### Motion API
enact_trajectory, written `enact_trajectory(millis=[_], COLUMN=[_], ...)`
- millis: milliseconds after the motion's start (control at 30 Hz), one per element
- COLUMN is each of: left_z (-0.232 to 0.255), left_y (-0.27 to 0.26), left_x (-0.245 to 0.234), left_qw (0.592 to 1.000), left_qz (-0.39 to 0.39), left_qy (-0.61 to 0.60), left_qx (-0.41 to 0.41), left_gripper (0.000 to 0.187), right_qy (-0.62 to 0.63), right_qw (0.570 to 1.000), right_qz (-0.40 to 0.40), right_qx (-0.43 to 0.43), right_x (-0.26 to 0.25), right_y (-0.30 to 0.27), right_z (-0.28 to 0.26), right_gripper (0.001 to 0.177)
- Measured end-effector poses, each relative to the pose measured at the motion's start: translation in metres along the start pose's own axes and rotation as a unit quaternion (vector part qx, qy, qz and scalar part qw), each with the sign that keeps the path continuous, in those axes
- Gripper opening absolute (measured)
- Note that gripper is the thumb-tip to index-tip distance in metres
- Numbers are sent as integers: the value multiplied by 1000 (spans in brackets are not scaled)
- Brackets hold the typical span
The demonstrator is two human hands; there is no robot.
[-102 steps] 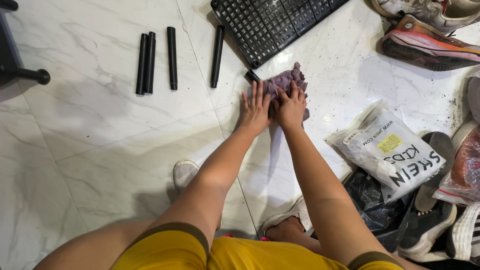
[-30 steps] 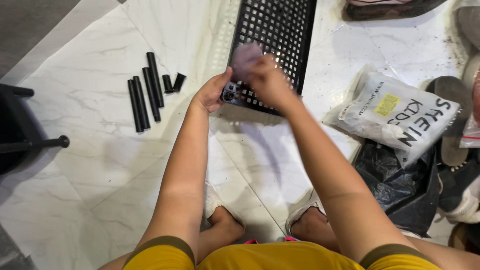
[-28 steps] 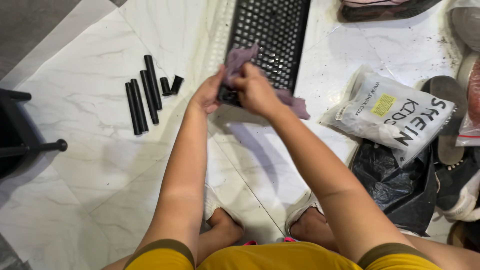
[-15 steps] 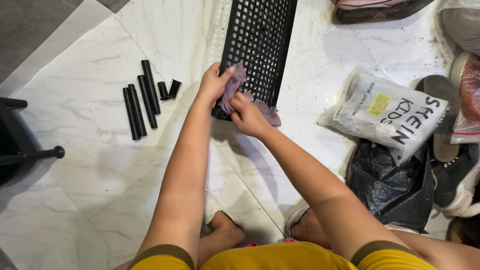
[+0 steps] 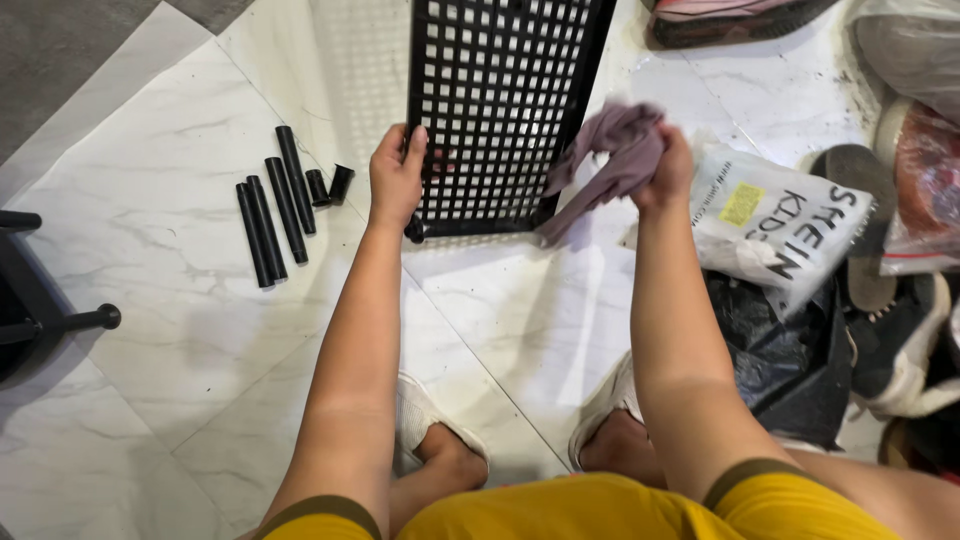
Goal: The person sits on the floor and wipes a black plastic tray and several black cylindrical legs with a purple cloth. They then walk to a sink, rinse the cloth under running water, and return to continue wiping the tray and legs.
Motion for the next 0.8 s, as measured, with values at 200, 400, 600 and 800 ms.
enact_trajectory(millis=[200,400,600,800], left_z=[27,67,103,135], left_y=[18,35,24,42], left_x=[15,2,-5,19], left_qw=[997,992,959,920], left_qz=[21,0,-28,-50], left_qy=[28,69,193,331], left_qx=[72,104,206,204], left_gripper=[29,27,22,21], right_qy=[66,121,205,-159], right_qw=[979,954,933,973], right_qz=[-88,-77,-265,-32], right_qx=[-171,-262,-131,-165], right_x=[65,129,216,252], right_y=[-23,-61,-47,-2], right_z=[-74,-136,-138,-145], right_gripper=[45,50,66,50])
Point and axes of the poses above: each hand's wrist, its own y-axis towards the middle knuckle, its own x-axis out of the palm, z = x × y, the point moved 3 cm from there along y, towards the middle knuckle, and after that the axes turned 14 degrees about x, right-handed, at the moved point
